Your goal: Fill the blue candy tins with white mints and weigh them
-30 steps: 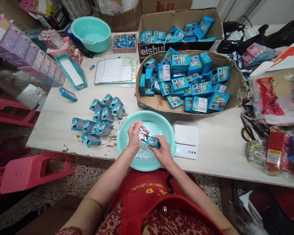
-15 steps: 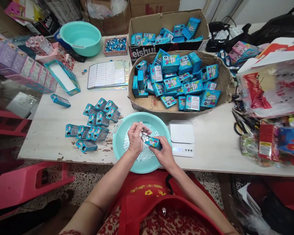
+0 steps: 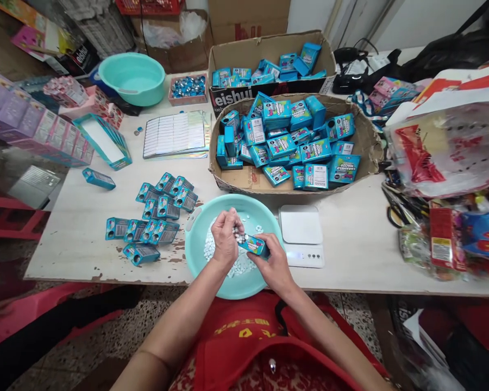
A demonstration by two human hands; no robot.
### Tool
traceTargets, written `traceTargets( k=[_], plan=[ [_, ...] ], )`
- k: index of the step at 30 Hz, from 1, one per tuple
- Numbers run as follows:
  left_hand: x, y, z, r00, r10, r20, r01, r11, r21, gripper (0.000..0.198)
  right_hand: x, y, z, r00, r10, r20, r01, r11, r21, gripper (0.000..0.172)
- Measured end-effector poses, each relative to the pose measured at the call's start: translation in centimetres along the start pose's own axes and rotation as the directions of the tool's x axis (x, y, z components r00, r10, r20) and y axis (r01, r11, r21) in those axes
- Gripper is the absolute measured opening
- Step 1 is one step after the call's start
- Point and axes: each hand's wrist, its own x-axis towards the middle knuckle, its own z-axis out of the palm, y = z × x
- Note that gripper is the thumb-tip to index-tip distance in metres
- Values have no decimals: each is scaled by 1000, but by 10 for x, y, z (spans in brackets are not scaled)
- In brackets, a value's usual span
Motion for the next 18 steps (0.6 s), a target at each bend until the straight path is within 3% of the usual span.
traceTargets(
  k=[4, 7, 10, 14, 18],
  plan=[
    [-2, -4, 6, 999, -36, 18, 34, 995, 94, 42, -1, 0, -1, 1000, 23, -7, -23, 1000, 17, 29],
    [-5, -2, 10, 990, -92, 106, 75, 986, 151, 44, 0, 3, -2, 998, 55, -15, -54, 997, 46, 29],
    [-1, 7, 6, 978, -105, 179, 93, 993, 73, 43, -1, 9, -6, 993, 113, -34, -109, 989, 102, 29],
    [13, 18, -14, 991, -99, 89, 96, 995, 31, 37, -3, 15, -11, 991, 119, -57, -106, 974, 201, 32],
    [14, 11, -27, 997, -76, -28, 78, 994, 75, 33, 1, 17, -6, 992, 114, -55, -100, 973, 210, 32]
  ],
)
